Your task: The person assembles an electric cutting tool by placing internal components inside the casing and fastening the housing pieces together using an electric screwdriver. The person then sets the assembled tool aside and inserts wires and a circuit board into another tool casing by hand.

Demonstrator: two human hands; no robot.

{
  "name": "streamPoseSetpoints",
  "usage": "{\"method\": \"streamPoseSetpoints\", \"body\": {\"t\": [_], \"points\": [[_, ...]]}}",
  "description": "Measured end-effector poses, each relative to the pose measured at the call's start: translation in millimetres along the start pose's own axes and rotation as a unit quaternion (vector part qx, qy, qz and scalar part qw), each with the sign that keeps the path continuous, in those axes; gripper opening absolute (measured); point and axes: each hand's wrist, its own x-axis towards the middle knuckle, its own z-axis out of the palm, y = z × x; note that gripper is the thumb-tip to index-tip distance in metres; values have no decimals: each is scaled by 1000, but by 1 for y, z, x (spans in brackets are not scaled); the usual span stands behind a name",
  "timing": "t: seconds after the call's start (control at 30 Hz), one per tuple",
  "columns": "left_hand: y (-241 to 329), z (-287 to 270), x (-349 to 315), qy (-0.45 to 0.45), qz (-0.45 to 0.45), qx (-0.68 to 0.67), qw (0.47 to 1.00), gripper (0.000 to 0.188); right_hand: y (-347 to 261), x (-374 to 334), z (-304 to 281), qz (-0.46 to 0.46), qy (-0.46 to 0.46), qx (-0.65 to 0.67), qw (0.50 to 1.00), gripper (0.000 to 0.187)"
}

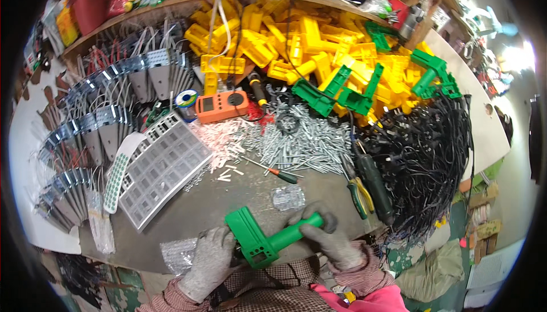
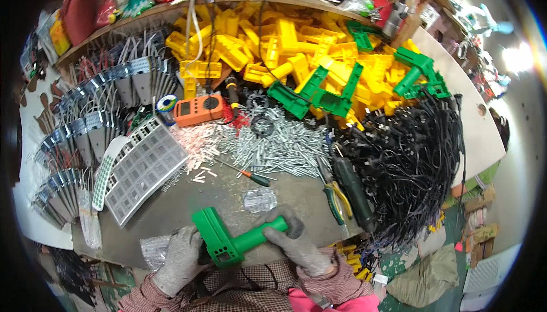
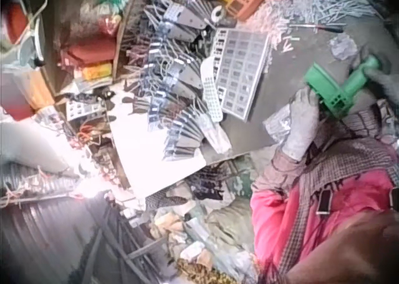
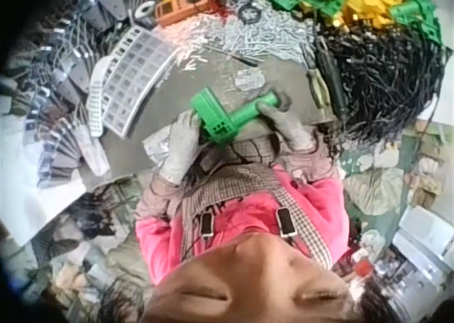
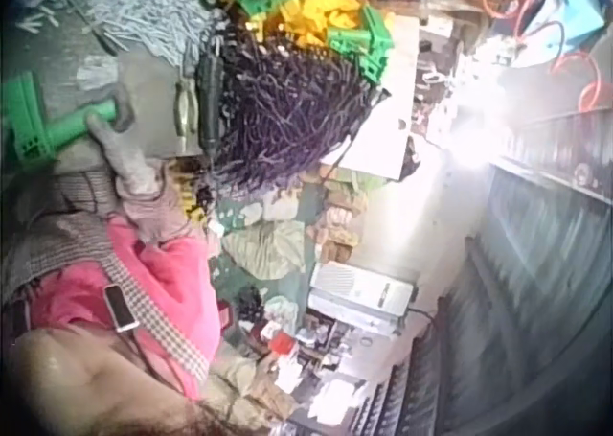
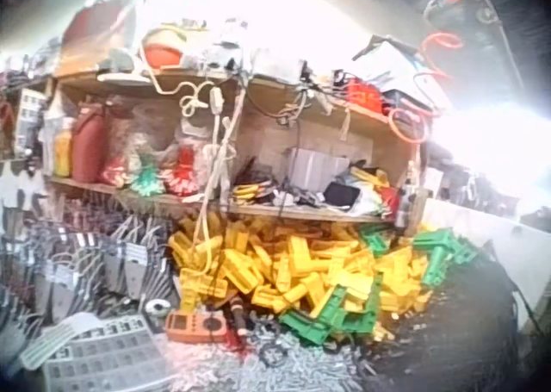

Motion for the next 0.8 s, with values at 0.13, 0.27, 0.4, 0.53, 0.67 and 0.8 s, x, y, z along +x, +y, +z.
{"method": "streamPoseSetpoints", "body": {"t": [0.13, 0.27, 0.4, 0.53, 0.67, 0.8], "points": [[-6, -13, -7, -2, 2, -34, 999, 89, 26, -13, -18, 60, 25, -108, 992, 23], [-2, -49, 7, -28, 45, -42, 998, 77, -10, -3, -41, -75, -88, -395, 911, 28], [20, -61, 97, -48, 150, 56, 986, 31, -46, 80, -66, -260, 140, -705, 645, 35], [33, -10, 225, 75, 142, 76, 984, 17, -31, 150, -91, -221, 105, -737, 630, 23], [19, 22, 266, 67, 118, 49, 990, 16, -37, 169, -98, -223, 75, -751, 618, 20], [21, 12, 258, 56, 130, 46, 989, 21, -83, 158, -74, -230, 121, -754, 604, 14]]}}
